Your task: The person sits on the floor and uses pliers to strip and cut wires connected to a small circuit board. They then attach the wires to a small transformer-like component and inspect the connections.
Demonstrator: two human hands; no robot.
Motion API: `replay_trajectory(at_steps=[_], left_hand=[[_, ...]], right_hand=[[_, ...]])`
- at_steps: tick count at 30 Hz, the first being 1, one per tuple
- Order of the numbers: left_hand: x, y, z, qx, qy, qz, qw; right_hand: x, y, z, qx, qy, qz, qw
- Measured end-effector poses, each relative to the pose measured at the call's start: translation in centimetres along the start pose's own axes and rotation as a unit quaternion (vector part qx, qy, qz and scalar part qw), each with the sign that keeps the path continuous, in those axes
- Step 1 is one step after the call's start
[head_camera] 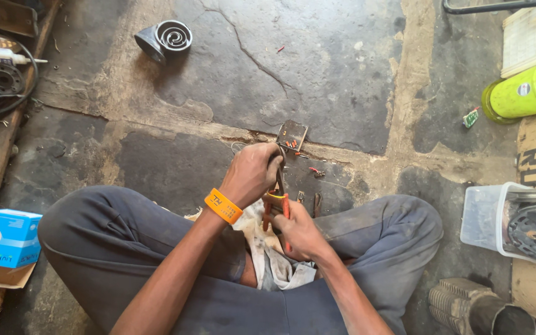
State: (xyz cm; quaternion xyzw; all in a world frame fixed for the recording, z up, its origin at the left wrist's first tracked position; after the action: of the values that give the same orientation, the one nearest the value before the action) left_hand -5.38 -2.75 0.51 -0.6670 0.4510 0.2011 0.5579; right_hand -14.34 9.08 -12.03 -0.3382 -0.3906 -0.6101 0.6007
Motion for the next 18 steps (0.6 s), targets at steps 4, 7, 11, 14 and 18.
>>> replay_trajectory(at_steps=[4,7,11,14,18], left_hand=[[0.8,0.6,-0.1,0.04,-0.05,0.008,0.998],[1.0,0.1,-0.3,0.021,-0.065,0.019,0.997],[1.6,-1.7,-1.3,-0.047,-0.09,0.044,0.994],[2.1,-2.9,-1.5,-0.077,-0.12,0.059,0.988],[1.7,-3.8,-1.7,-0.107,-0.108,0.078,0.985]], right_hand=[[0.4,-0.7,-0.2,-0.039,-0.033,-0.036,0.998],[0.6,-2.0,-0.5,-0.092,-0.036,-0.001,0.995],[3.1,-4.3,-0.6,-0.134,-0.125,0.01,0.983],[4.3,-7.1,-0.6,-0.188,-0.134,-0.012,0.973],[5.2,-10.1,-0.6,-0.205,-0.11,-0.149,0.961]])
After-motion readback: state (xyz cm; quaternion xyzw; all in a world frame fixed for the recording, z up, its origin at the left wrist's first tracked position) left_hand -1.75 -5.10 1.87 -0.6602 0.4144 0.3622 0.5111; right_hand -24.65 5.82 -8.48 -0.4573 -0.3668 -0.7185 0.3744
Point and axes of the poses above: each hand's wrist, its own z-axis away from the middle knuckle, its own y-axis out of the palm, x = y × z, the point moved 9 cm from there along -z, towards the middle knuckle, and after that the axes turned 11 degrees about -x, right-handed, at the moved point
